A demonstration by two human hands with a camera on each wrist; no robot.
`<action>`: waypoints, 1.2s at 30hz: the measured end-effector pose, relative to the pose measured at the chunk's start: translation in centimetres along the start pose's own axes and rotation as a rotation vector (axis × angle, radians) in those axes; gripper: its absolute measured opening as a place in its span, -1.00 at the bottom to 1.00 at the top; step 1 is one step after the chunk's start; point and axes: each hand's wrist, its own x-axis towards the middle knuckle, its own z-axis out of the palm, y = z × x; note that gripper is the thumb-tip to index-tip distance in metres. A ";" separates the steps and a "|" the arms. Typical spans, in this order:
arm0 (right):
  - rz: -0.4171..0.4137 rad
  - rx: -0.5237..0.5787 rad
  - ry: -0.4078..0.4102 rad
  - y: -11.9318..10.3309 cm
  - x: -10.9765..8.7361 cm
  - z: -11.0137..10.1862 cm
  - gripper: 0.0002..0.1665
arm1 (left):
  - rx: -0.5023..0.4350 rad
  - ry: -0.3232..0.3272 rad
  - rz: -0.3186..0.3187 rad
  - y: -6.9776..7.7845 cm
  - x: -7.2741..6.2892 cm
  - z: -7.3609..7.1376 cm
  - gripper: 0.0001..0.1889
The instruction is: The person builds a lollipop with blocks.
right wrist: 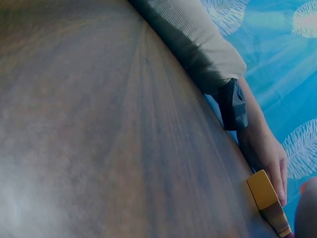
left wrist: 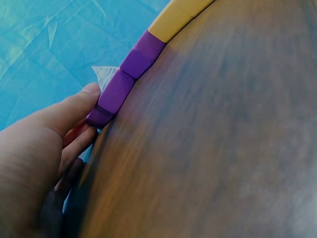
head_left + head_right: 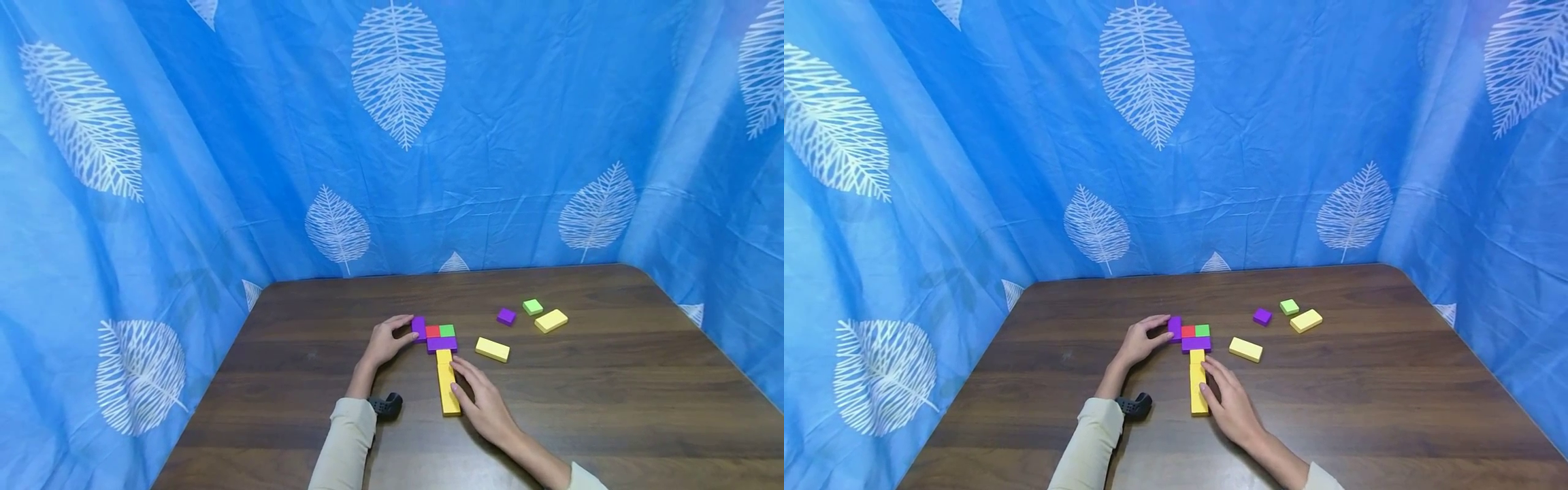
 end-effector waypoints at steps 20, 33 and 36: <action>0.036 -0.058 0.208 4.3 6.0 -5.5 -0.55 | -0.002 0.012 -0.001 0.1 -0.2 0.2 -0.50; 0.315 -0.094 0.107 10.1 9.1 -7.6 -0.44 | 0.010 -0.003 -0.005 0.0 -0.2 0.1 -0.50; 0.340 -0.098 0.079 10.5 9.4 -7.5 -0.45 | 0.011 0.001 -0.005 0.0 -0.1 0.2 -0.50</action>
